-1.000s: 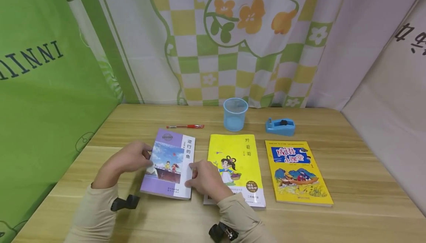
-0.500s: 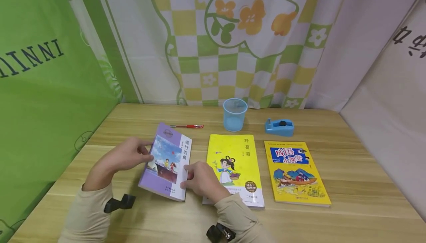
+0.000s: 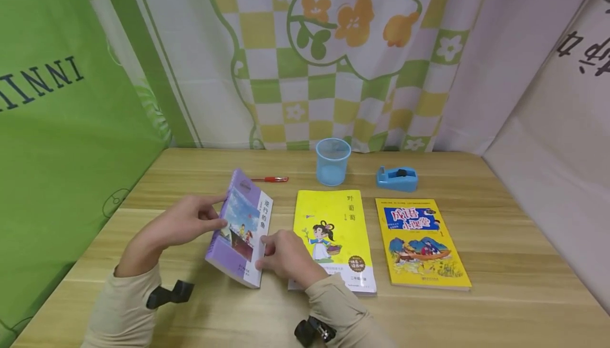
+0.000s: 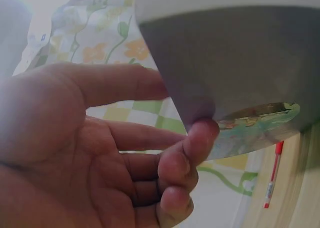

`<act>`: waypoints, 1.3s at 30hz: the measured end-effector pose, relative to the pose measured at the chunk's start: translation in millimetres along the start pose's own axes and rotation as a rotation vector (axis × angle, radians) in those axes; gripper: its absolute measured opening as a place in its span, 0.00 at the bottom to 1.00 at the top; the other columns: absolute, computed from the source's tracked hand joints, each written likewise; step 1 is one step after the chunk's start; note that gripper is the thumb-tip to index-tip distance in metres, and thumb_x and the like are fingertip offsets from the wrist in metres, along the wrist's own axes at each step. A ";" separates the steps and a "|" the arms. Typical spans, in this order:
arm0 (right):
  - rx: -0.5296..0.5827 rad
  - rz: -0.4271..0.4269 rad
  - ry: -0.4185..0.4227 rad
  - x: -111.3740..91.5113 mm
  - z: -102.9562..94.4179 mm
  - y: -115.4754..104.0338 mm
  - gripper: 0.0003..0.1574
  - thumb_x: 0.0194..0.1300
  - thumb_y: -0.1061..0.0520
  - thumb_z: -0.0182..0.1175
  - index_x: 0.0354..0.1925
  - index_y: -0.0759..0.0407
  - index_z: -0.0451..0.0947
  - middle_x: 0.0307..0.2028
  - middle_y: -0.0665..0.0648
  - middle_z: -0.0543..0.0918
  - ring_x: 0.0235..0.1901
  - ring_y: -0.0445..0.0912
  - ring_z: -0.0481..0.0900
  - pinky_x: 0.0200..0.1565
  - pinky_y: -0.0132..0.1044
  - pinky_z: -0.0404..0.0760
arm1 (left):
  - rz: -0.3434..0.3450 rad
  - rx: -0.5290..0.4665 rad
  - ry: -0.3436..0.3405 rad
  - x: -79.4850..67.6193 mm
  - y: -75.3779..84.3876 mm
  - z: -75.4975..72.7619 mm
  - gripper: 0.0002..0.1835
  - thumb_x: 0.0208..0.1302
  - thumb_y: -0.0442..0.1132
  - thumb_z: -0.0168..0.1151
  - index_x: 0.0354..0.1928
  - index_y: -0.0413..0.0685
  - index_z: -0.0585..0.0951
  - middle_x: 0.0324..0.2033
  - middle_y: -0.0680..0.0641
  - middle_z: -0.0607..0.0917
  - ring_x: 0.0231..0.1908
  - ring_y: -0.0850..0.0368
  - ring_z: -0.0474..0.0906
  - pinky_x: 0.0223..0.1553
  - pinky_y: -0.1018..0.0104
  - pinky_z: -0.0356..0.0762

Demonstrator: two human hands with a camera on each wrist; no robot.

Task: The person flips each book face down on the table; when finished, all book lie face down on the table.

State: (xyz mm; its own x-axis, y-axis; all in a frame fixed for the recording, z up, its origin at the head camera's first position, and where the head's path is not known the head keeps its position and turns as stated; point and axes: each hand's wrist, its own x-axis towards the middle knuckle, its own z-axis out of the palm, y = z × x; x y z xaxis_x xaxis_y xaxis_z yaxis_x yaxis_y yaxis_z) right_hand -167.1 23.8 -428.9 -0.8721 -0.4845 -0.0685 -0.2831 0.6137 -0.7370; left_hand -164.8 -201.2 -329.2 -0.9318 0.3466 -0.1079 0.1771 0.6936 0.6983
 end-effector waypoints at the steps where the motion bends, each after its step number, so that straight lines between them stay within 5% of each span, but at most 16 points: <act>1: 0.002 -0.007 0.003 -0.1 -0.2 0.0 0.36 0.55 0.57 0.76 0.60 0.68 0.79 0.29 0.48 0.84 0.28 0.39 0.74 0.32 0.29 0.72 | 0.016 -0.009 -0.004 0.2 0.4 0.1 0.34 0.66 0.34 0.64 0.70 0.25 0.65 0.30 0.43 0.86 0.27 0.59 0.75 0.27 0.66 0.72; 19: 0.125 -0.059 -0.017 2.0 -5.6 1.9 0.39 0.57 0.61 0.75 0.65 0.66 0.75 0.34 0.58 0.90 0.30 0.39 0.81 0.32 0.29 0.78 | 0.151 -0.094 -0.081 3.6 3.5 8.4 0.37 0.68 0.37 0.65 0.73 0.29 0.62 0.35 0.42 0.89 0.33 0.54 0.81 0.30 0.65 0.75; 28: 0.175 -0.085 0.045 -2.8 -21.1 -7.0 0.33 0.63 0.51 0.71 0.63 0.60 0.79 0.38 0.56 0.90 0.30 0.41 0.78 0.30 0.30 0.76 | 0.147 -0.087 -0.081 3.8 3.9 8.8 0.37 0.67 0.36 0.66 0.73 0.30 0.62 0.35 0.42 0.89 0.35 0.53 0.83 0.32 0.63 0.77; 39: 0.256 -0.192 0.090 -11.0 -33.9 -21.8 0.40 0.61 0.49 0.72 0.68 0.57 0.74 0.47 0.59 0.89 0.33 0.41 0.79 0.32 0.29 0.77 | 0.106 -0.105 -0.076 6.1 3.4 11.4 0.37 0.67 0.39 0.67 0.74 0.35 0.63 0.39 0.42 0.88 0.38 0.55 0.83 0.37 0.62 0.78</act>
State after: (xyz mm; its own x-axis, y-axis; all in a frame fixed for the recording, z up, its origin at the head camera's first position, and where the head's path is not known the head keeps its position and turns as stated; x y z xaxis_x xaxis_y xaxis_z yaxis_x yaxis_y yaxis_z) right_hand -164.8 37.0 -389.3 -0.8474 -0.5123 0.1392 -0.3462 0.3344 -0.8765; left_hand -166.2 -189.5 -335.5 -0.8825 0.4634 -0.0801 0.2350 0.5822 0.7783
